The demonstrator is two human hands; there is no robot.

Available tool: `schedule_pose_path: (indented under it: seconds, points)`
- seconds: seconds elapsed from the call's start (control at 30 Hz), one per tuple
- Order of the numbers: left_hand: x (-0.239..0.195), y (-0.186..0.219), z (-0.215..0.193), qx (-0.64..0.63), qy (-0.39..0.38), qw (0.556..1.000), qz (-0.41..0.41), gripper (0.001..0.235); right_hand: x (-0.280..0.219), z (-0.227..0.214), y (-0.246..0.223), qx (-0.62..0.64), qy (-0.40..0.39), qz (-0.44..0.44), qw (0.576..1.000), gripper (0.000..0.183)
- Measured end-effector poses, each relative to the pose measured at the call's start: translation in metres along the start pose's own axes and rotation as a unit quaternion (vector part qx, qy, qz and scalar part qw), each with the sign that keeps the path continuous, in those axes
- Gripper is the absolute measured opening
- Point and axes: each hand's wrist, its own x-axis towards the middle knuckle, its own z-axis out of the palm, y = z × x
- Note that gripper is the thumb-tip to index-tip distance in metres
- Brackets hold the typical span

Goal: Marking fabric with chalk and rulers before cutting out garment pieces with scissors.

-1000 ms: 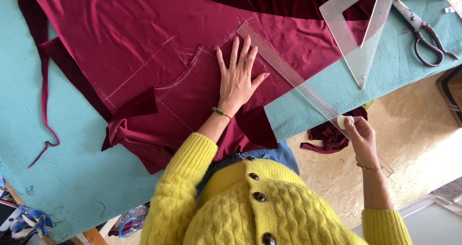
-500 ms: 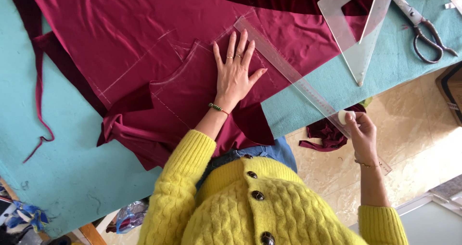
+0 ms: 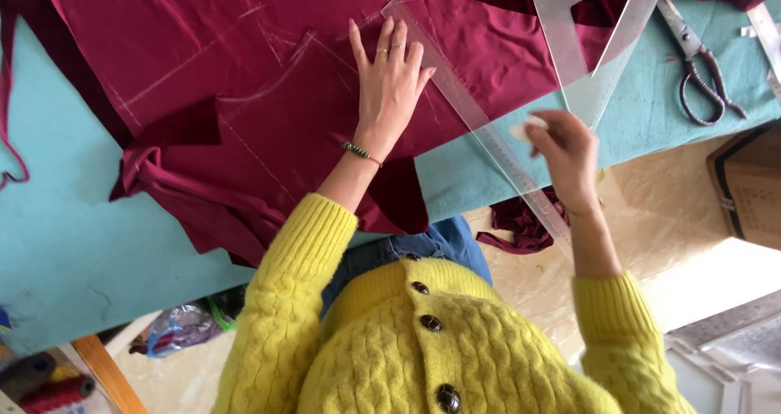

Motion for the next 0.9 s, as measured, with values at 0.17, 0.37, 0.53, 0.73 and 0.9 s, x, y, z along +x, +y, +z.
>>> schedule_pose_path:
  seconds: [0.17, 0.37, 0.53, 0.73, 0.9]
  points:
    - [0.006, 0.016, -0.003, 0.029, -0.002, 0.998, -0.054, 0.055, 0.057, 0.029, -0.024, -0.045, -0.075, -0.129, 0.988, 0.003]
    - [0.005, 0.02, -0.005, -0.015, 0.013, 0.994, -0.109, 0.055, 0.106, 0.05, -0.038, -0.026, -0.154, -0.187, 0.97, 0.002]
    - [0.005, 0.021, -0.006, -0.025, 0.008, 0.991, -0.135, 0.051, 0.126, 0.057, -0.031, 0.004, -0.219, -0.177, 0.96, 0.004]
    - [0.006, 0.022, -0.008, -0.026, 0.003, 0.988, -0.154, 0.051, 0.131, 0.06, -0.02, 0.008, -0.216, -0.194, 0.957, 0.005]
    - [0.005, 0.022, -0.007, -0.046, -0.005, 0.986, -0.161, 0.047, 0.127, 0.061, -0.021, -0.014, -0.197, -0.238, 0.951, 0.007]
